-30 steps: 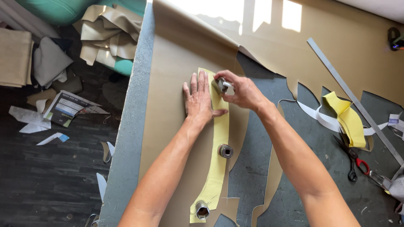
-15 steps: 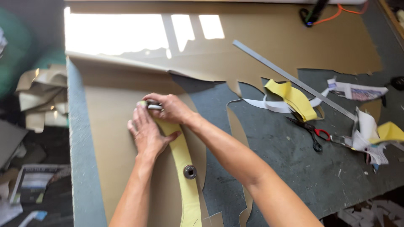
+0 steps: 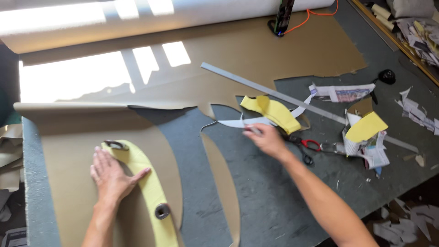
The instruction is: The person positions a yellow paper template on a large sheet of tan material, secures it with metal weights, and uses a ruler and marker to draw a cutting line. They then use shears to cut along the marked line, removing excess material from the sheet.
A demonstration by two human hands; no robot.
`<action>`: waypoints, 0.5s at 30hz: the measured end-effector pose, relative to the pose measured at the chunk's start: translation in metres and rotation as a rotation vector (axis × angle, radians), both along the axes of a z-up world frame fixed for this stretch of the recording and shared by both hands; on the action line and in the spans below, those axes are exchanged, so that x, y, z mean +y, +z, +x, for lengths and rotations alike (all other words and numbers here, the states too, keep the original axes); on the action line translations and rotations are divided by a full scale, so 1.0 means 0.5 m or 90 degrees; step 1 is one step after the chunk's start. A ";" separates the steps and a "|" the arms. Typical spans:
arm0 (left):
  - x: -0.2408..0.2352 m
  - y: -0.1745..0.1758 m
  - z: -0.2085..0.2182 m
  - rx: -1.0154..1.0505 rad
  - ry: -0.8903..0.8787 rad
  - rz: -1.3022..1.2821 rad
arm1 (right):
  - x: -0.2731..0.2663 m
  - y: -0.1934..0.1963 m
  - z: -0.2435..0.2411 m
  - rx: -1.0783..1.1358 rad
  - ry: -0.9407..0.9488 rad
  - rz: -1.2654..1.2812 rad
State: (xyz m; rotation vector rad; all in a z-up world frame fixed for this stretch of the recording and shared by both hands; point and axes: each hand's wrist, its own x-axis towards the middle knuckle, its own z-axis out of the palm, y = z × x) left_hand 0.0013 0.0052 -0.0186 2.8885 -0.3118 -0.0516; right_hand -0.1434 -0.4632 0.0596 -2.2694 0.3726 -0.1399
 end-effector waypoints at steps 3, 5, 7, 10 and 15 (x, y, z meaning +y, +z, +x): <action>0.016 -0.013 -0.016 0.009 0.036 0.031 | -0.227 -0.012 -0.114 -0.056 -0.116 0.082; 0.014 -0.017 -0.033 0.013 0.080 0.023 | -0.365 -0.013 -0.177 -0.051 -0.194 0.106; 0.014 -0.019 -0.079 -0.037 0.109 0.020 | -0.485 -0.006 -0.246 -0.043 -0.253 0.136; -0.054 -0.058 -0.204 -0.134 0.173 -0.040 | -0.656 0.008 -0.316 -0.086 -0.303 0.181; -0.264 -0.116 -0.411 -0.263 0.099 -0.050 | -0.810 -0.003 -0.343 -0.108 -0.332 0.174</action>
